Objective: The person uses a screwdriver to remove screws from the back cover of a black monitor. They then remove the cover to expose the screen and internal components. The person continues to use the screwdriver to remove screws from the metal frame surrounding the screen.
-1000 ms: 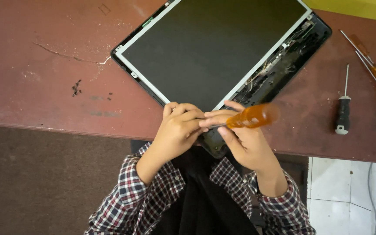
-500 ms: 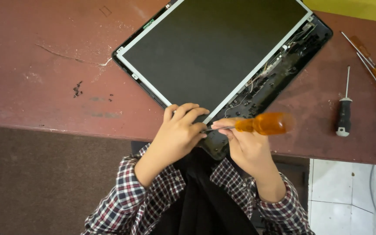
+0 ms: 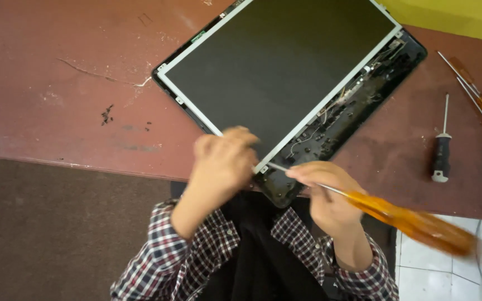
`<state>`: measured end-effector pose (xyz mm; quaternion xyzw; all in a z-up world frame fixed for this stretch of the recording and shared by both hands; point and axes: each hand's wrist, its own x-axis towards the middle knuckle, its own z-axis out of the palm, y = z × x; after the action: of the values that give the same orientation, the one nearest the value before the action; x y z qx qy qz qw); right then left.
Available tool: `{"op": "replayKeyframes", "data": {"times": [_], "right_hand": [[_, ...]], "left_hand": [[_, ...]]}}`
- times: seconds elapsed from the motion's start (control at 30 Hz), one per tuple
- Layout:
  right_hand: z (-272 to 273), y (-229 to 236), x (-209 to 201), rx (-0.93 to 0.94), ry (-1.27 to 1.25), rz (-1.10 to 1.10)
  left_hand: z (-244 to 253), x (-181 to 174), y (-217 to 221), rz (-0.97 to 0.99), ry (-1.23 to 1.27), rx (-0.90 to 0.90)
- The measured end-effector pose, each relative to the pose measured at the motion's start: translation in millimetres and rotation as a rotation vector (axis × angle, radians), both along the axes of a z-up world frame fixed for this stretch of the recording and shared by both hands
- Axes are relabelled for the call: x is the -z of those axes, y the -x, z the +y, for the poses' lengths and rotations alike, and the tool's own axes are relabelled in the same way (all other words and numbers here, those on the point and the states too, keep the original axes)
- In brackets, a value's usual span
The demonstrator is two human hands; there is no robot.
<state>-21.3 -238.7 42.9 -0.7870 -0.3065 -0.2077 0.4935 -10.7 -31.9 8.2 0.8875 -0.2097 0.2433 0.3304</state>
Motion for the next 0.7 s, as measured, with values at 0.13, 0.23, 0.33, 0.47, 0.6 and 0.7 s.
{"op": "replayKeyframes", "data": {"times": [0.13,0.23,0.33,0.47,0.6,0.7], "right_hand": [[-12,-2,12,0.105,-0.138,-0.035],[-11,-10,38,0.161,-0.259,0.051],[-7,-20,80,0.187,-0.410,0.082],[7,-22,94,0.240,-0.399,0.141],[19,-26,107,0.259,-0.350,0.187],[26,-29,125,0.266,-0.385,0.252]], "left_hand": [[66,55,6,0.129,0.185,-0.360],[145,120,17,0.058,-0.139,-0.740],[164,135,18,0.051,-0.094,-0.896],[158,127,14,0.091,-0.062,-0.935],[152,122,6,0.086,-0.060,-0.986],[152,124,3,0.101,-0.057,-1.015]]}}
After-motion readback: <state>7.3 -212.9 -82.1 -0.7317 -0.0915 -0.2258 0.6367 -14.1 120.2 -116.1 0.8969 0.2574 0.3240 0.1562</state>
